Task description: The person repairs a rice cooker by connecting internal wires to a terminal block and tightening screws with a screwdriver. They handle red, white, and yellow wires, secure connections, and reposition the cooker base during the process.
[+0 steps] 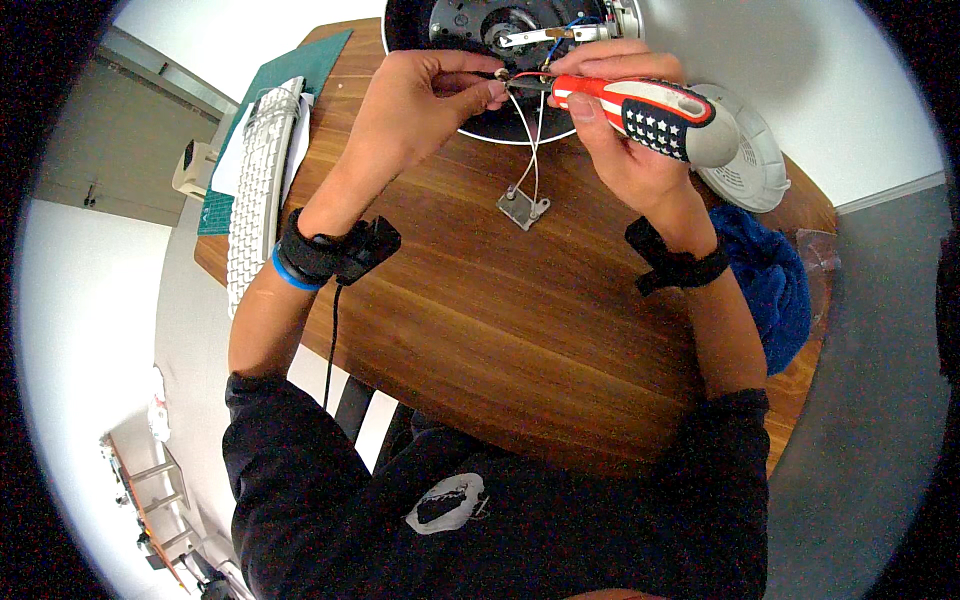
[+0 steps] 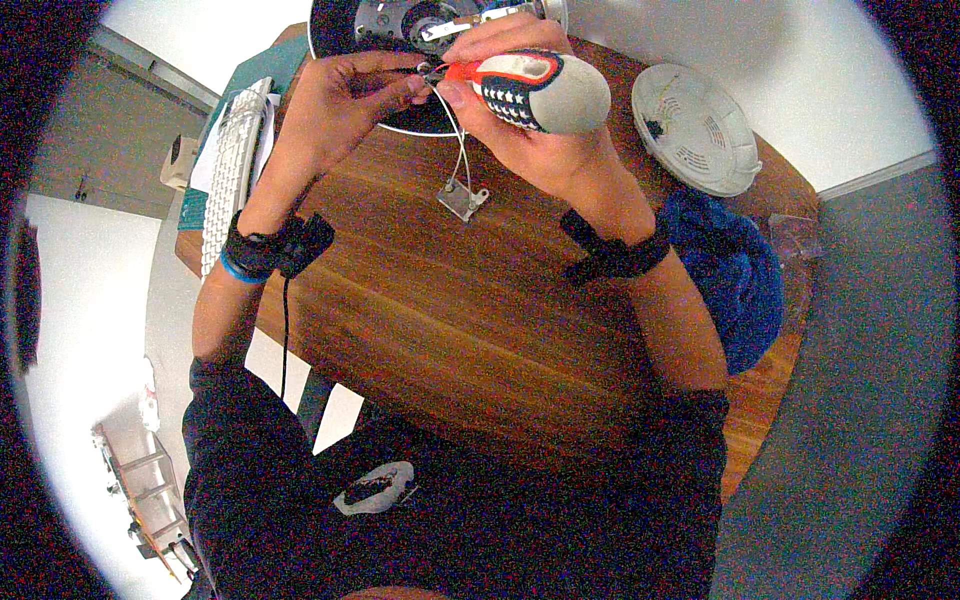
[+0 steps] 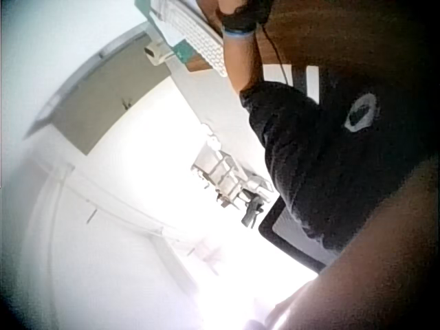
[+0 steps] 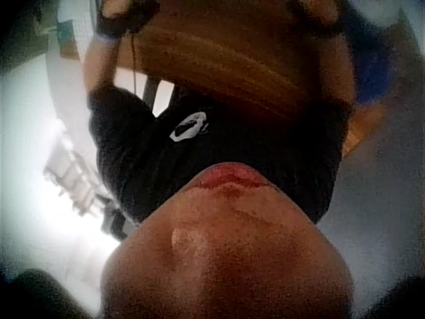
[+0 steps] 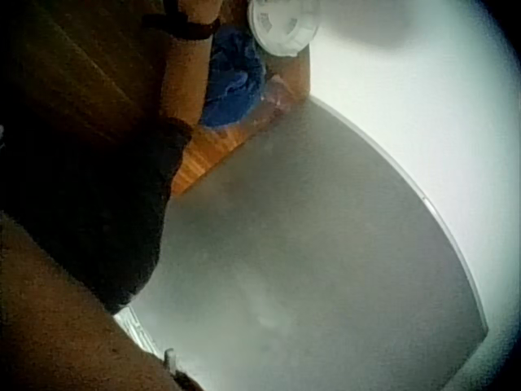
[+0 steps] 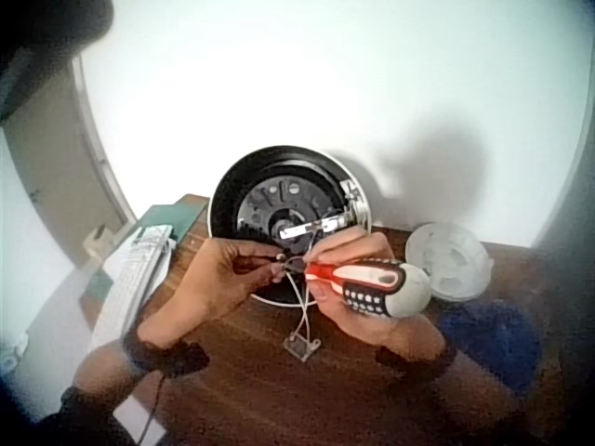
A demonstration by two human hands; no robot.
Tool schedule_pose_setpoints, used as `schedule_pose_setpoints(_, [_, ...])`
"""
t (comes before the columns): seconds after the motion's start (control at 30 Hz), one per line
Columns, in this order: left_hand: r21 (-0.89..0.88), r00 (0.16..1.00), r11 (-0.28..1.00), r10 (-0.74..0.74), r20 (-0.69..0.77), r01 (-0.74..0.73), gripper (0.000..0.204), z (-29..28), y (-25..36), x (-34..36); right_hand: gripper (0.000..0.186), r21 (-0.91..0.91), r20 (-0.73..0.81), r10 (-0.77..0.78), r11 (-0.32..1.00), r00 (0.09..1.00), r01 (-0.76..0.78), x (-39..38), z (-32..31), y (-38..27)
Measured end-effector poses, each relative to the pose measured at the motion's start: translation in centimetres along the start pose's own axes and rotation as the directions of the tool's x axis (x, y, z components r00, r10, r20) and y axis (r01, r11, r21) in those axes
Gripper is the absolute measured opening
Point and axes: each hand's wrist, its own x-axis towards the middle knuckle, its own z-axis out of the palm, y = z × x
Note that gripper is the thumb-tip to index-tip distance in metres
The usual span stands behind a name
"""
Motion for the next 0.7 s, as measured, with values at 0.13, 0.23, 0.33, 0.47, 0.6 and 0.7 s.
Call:
schedule_pose_setpoints(0.13, [0.016, 1.0, 1.0, 0.02, -0.005, -0.02, 0.028, 0.1, 0.1, 0.0, 0.026, -0.034, 0.028, -0.033, 0.999, 0.999, 0.034, 0.0, -0.5, 0.0])
schedule_pose_setpoints(0.23, [0.027, 0.999, 0.999, 0.031, -0.019, -0.031, 0.027, 0.1, 0.1, -0.1, 0.027, -0.012, 0.029, -0.057, 0.998, 0.998, 0.057, 0.0, -0.4, 0.0])
schedule_pose_setpoints(0.33, [-0.006, 0.999, 0.999, 0.034, -0.034, -0.034, 0.026, 0.3, -0.2, 0.0, 0.027, -0.034, 0.035, -0.08, 0.996, 0.996, 0.082, 0.1, -0.4, 0.0])
schedule_pose_setpoints(0.47, [0.009, 0.999, 1.0, 0.029, -0.031, -0.029, 0.026, 0.2, -0.1, 0.0, 0.026, -0.041, 0.04, -0.067, 0.997, 0.997, 0.068, 0.1, -0.4, -0.1])
schedule_pose_setpoints(0.6, [0.018, 0.999, 0.999, 0.042, -0.033, -0.041, 0.025, 0.3, 0.0, 0.0, 0.028, -0.034, 0.077, -0.062, 0.997, 0.995, 0.064, 0.4, -0.8, -0.1])
schedule_pose_setpoints(0.7, [0.058, 0.995, 0.994, 0.098, -0.036, -0.096, 0.025, 0.1, -0.2, -0.2, 0.033, -0.035, 0.05, 0.099, 0.995, 0.994, -0.097, 1.0, -0.4, -1.7])
